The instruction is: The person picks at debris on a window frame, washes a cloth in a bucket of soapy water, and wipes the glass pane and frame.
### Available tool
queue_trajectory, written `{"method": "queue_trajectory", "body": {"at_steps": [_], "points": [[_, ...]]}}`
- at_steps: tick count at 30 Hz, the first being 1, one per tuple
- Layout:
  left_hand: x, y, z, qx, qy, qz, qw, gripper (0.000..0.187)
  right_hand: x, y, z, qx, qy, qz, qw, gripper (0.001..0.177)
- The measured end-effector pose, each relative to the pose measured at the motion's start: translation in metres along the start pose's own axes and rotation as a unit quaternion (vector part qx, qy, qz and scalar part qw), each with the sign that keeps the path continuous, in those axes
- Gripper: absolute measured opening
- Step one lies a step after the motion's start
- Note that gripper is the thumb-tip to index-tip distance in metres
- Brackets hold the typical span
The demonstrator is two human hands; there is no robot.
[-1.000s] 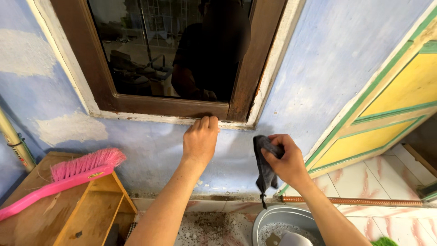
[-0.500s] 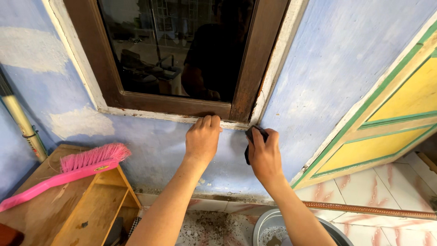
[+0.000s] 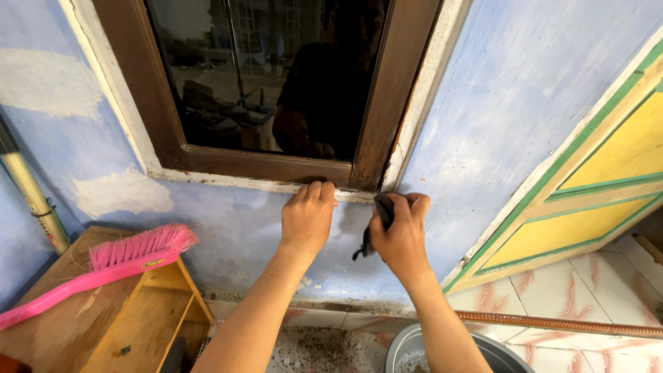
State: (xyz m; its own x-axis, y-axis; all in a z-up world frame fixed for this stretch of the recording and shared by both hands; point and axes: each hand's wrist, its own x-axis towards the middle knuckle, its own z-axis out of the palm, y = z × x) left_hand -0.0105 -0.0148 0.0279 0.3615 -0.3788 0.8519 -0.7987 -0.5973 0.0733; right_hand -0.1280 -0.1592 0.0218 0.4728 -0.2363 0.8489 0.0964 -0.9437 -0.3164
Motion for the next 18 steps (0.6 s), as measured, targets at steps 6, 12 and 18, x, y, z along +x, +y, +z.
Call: {"method": "queue_trajectory", "body": {"at_steps": [6,12,18], "points": [[-0.002,-0.002,0.001,-0.022,0.01,-0.008,1.0,0.017,-0.002,-0.001,0.034,-0.114,-0.053,-0.039,0.991,0.025],[-0.002,0.002,-0.002,-0.018,0.014,-0.012,1.0,0.016,0.005,-0.011,0.024,-0.115,-0.075,0.025,0.99,0.025],[-0.003,0.008,-0.006,0.001,0.028,-0.021,0.999,0.017,-0.001,-0.002,0.024,0.086,-0.08,0.01,0.993,0.026]]}}
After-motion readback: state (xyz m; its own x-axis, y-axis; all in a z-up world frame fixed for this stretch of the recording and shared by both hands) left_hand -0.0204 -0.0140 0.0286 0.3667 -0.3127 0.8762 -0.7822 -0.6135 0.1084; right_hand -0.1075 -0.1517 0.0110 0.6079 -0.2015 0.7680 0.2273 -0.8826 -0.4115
